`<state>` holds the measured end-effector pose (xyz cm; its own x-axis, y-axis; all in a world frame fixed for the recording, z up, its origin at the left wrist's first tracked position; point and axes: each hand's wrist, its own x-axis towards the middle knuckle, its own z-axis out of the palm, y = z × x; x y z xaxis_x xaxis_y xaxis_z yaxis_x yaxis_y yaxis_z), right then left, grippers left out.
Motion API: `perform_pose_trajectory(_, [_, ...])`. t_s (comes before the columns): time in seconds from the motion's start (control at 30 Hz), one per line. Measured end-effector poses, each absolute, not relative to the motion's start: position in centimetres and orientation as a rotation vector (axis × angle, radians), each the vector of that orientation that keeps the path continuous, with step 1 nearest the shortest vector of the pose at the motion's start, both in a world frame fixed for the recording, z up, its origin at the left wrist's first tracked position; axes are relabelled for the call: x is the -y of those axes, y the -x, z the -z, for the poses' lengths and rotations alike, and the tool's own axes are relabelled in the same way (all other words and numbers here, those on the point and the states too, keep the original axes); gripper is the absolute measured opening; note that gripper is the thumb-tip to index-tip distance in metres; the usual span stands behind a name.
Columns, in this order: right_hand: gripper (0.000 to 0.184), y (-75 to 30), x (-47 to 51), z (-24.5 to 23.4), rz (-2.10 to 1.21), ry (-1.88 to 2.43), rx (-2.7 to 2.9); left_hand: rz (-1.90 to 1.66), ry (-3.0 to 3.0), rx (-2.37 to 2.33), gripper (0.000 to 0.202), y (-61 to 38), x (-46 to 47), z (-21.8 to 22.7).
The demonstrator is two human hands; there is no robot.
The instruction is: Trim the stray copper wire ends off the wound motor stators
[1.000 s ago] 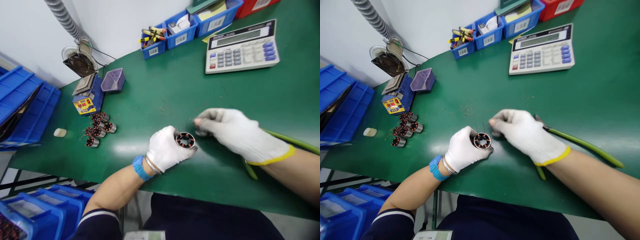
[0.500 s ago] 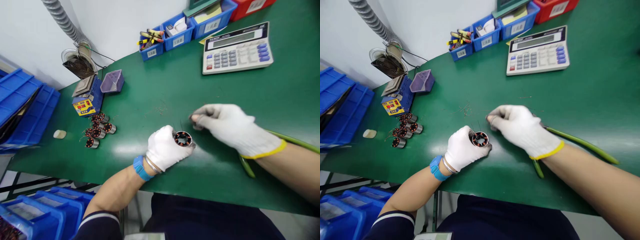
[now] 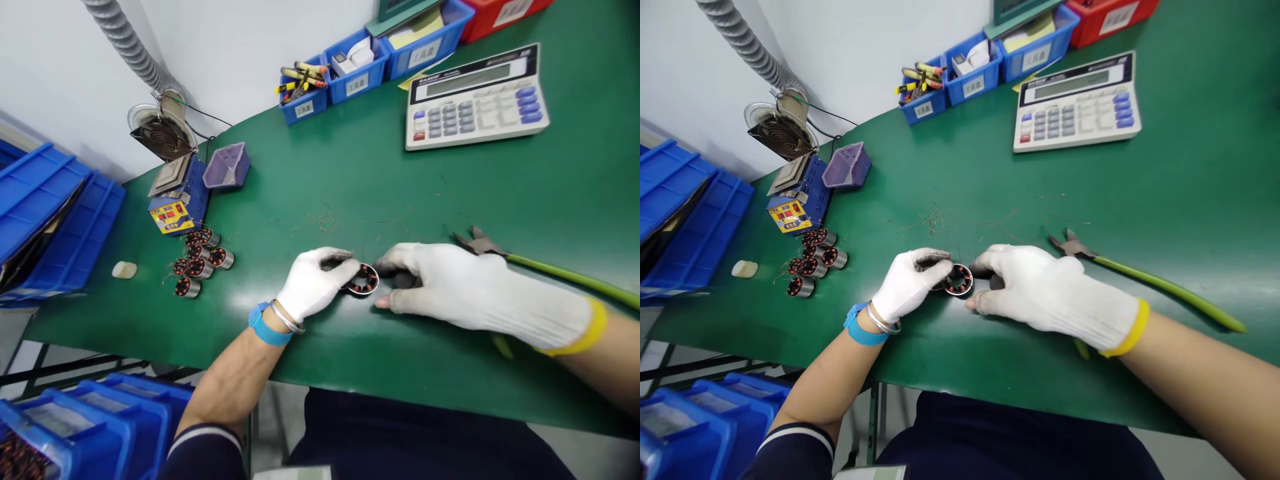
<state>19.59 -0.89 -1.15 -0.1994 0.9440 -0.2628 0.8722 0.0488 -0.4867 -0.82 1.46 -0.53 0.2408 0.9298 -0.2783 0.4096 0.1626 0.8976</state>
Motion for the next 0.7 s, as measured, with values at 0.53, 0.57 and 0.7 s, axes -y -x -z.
perform_pose_trajectory(0.53, [0.047,-18.4,0.2,5.3,-0.348,1.266,2.391,-0.716,-1.266,-1.27,0.01,0.5,-1.8,1.0])
perform_pose_trajectory(0.57, [0.046,-18.3,0.2,5.3,-0.34,1.248,2.403,-0.724,-1.256,-1.263,0.01,0.4,-1.8,1.1])
perform_pose_trajectory(0.7, [0.044,-18.4,0.0,5.1,-0.334,1.223,2.447,-0.768,-1.184,-1.165,0.013,0.3,-2.1,1.5])
